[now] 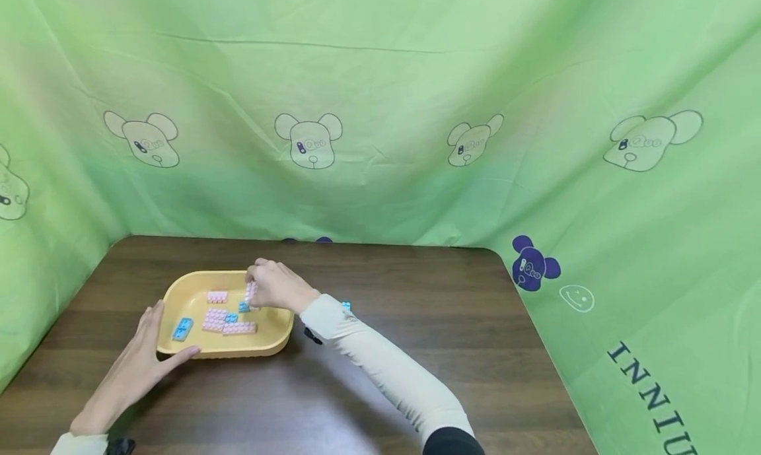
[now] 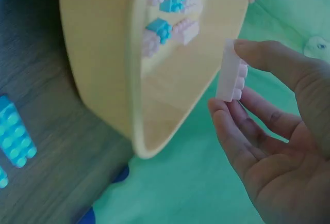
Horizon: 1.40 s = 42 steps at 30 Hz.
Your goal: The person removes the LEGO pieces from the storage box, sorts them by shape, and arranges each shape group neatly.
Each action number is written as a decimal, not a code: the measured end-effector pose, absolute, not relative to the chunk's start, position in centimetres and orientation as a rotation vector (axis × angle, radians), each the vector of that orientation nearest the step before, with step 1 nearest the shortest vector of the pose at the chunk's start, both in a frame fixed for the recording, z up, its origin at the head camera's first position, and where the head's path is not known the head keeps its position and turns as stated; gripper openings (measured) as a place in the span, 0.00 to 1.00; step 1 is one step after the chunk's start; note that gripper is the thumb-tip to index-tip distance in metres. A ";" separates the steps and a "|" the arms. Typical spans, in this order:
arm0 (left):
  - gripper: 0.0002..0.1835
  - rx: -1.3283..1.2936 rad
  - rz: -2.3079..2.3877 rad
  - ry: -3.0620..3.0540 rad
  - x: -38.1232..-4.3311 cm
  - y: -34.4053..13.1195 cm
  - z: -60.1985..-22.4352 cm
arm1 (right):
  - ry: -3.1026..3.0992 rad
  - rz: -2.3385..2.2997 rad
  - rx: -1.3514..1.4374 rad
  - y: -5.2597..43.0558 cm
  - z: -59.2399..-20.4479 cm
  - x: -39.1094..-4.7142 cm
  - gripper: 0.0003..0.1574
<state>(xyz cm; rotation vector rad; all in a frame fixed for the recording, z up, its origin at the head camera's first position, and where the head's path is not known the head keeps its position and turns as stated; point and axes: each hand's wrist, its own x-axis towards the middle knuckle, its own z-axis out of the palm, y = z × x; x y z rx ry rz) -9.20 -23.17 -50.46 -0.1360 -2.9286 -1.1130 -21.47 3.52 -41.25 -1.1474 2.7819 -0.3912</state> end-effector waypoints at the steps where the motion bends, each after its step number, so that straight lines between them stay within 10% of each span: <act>1: 0.67 -0.134 -1.113 -2.930 -9.2 -23.2 -50.5 | 2.780 -0.416 -1.151 4.0 -41.2 -21.4 0.25; 42: 0.68 -0.117 -1.088 -2.948 -9.3 -23.1 -50.6 | 2.927 -0.832 -0.938 22.4 -48.0 -18.8 0.22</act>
